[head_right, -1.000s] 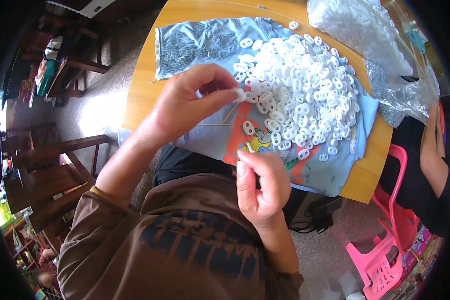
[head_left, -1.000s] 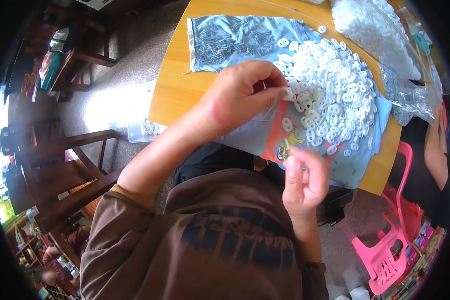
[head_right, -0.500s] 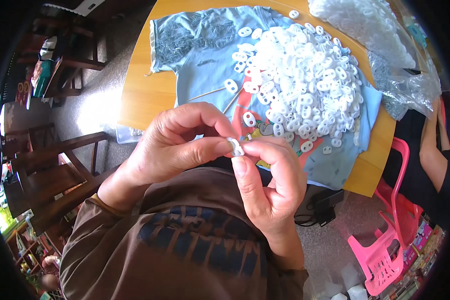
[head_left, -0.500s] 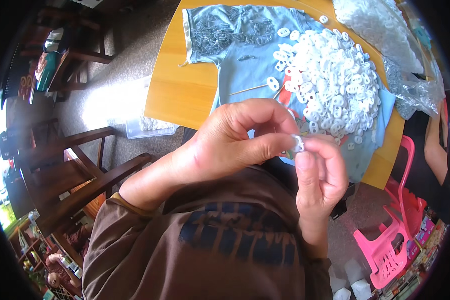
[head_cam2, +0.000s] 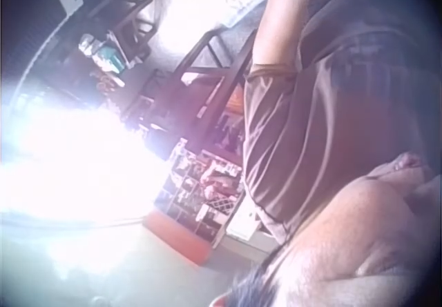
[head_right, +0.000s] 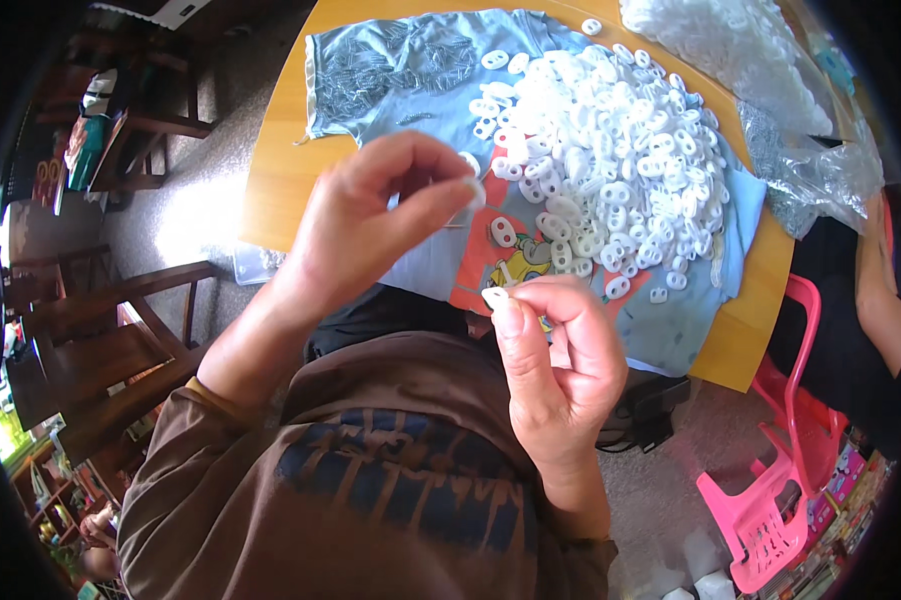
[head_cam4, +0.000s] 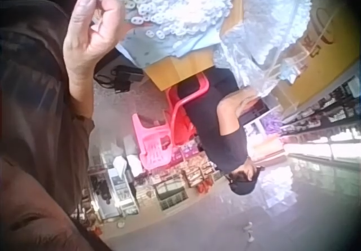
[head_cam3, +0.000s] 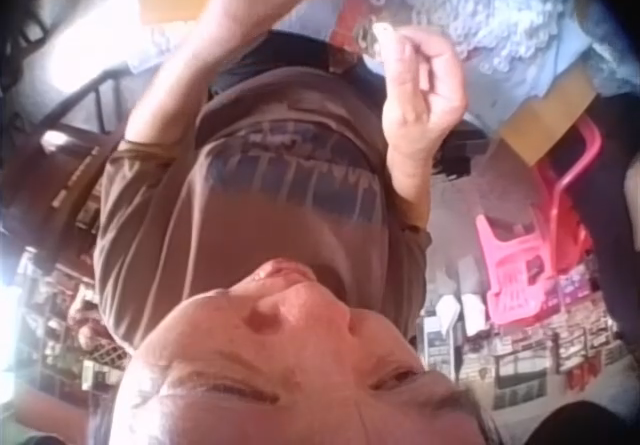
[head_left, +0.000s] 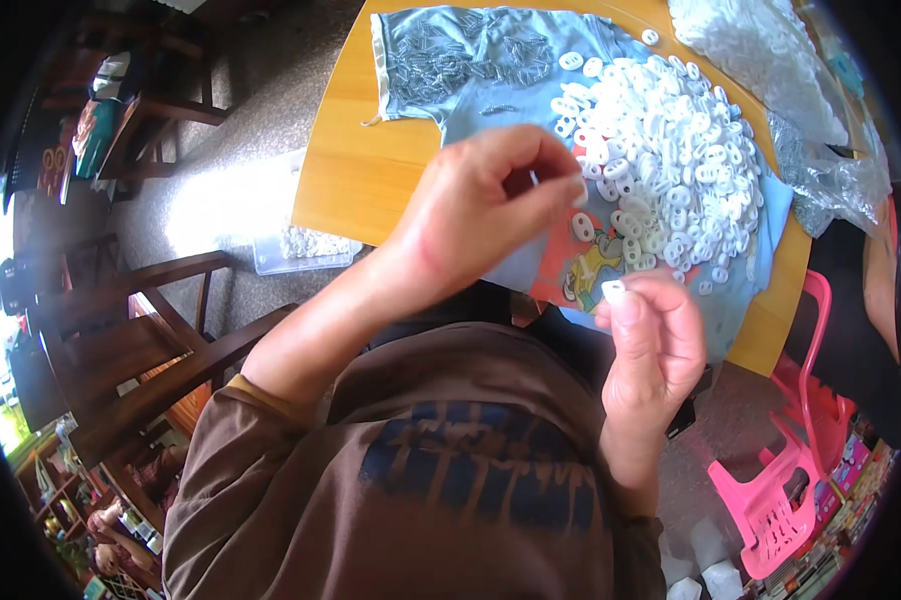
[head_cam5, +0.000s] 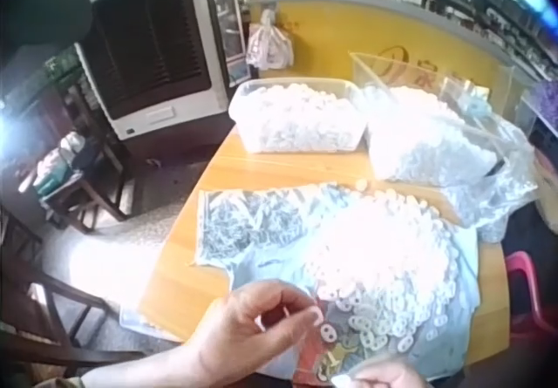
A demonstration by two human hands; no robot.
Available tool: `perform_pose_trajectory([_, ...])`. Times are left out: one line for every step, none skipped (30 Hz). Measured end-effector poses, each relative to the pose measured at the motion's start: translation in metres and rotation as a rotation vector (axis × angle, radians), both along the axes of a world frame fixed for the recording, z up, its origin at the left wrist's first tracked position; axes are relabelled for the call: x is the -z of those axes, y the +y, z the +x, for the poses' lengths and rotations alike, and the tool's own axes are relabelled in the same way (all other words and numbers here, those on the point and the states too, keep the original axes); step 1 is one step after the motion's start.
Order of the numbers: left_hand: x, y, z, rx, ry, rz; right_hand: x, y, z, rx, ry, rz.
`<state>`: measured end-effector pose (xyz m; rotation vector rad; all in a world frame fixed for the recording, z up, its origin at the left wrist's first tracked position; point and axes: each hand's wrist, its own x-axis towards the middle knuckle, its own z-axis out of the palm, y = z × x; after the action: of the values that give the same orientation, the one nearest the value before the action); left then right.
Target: Sorting and inspecting small white plastic components on a table.
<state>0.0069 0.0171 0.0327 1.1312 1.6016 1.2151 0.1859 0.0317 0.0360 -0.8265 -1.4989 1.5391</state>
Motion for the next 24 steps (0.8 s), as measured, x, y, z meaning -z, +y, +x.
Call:
perform_pose_trajectory([0.004,0.007,-0.003,-0.01,0.115,0.018,0.001,-0.001,0.0,-0.003,0.005,-0.027])
perform_pose_trajectory([0.009,0.012,-0.006,-0.021,0.117,0.021,0.001,-0.001,0.0,-0.013,0.007,-0.023])
perform_pose_trajectory([0.014,0.017,-0.009,-0.045,0.245,0.077,0.0,-0.001,-0.001,-0.022,0.007,-0.039])
perform_pose_trajectory([0.018,0.02,-0.01,-0.065,0.373,0.134,0.001,-0.002,-0.001,-0.026,0.007,-0.053])
perform_pose_trajectory([0.02,0.021,-0.009,-0.098,0.42,0.168,0.003,-0.002,-0.001,-0.034,0.01,-0.05])
perform_pose_trajectory([0.02,0.019,-0.008,-0.114,0.476,0.213,0.005,-0.002,0.0,-0.019,0.019,-0.068])
perform_pose_trajectory([0.018,0.016,-0.006,-0.124,0.527,0.261,0.005,-0.002,0.001,0.003,0.026,-0.085])
perform_pose_trajectory([0.014,0.01,-0.003,-0.097,0.47,0.272,0.003,-0.002,0.0,0.039,0.011,-0.114])
perform_pose_trajectory([0.008,0.001,-0.001,-0.016,0.375,0.21,0.003,-0.001,0.0,0.035,0.012,-0.113])
perform_pose_trajectory([0.004,-0.009,0.001,0.066,0.279,0.147,0.003,0.0,-0.001,0.048,0.008,-0.144])
perform_pose_trajectory([0.004,-0.02,0.004,0.145,0.006,0.098,0.003,0.0,-0.002,0.058,0.004,-0.18])
perform_pose_trajectory([0.002,-0.029,0.01,0.156,-0.239,0.099,0.003,0.0,-0.005,0.072,0.006,-0.21])
perform_pose_trajectory([0.002,-0.033,0.011,0.189,-0.225,0.113,0.004,0.0,-0.006,0.068,0.005,-0.212])
perform_pose_trajectory([0.003,-0.037,0.011,0.222,-0.212,0.127,0.006,-0.001,-0.008,0.042,0.025,-0.213])
perform_pose_trajectory([0.006,-0.04,0.014,0.219,-0.273,0.091,0.007,-0.001,-0.009,0.016,0.045,-0.213])
perform_pose_trajectory([0.009,-0.042,0.016,0.215,-0.274,0.089,0.005,-0.002,-0.012,0.0,0.048,-0.236])
perform_pose_trajectory([0.012,-0.044,0.017,0.169,-0.373,0.092,0.006,-0.002,-0.013,-0.002,0.045,-0.239])
perform_pose_trajectory([0.014,-0.045,0.018,0.123,-0.472,0.096,0.007,-0.003,-0.014,-0.021,0.025,-0.229])
perform_pose_trajectory([0.015,-0.046,0.018,0.124,-0.476,0.097,0.007,-0.004,-0.015,-0.038,0.003,-0.216])
perform_pose_trajectory([0.015,-0.047,0.018,0.101,-0.492,0.096,0.007,-0.005,-0.015,-0.047,-0.014,-0.222])
perform_pose_trajectory([0.015,-0.047,0.018,0.077,-0.508,0.095,0.008,-0.006,-0.014,-0.045,-0.017,-0.22])
perform_pose_trajectory([0.017,-0.048,0.017,0.078,-0.511,0.091,0.01,-0.007,-0.014,-0.064,-0.049,-0.214])
perform_pose_trajectory([0.019,-0.049,0.015,0.082,-0.461,0.107,0.011,-0.007,-0.014,-0.084,-0.081,-0.207])
perform_pose_trajectory([0.021,-0.049,0.013,0.086,-0.41,0.122,0.011,-0.007,-0.017,-0.088,-0.084,-0.209])
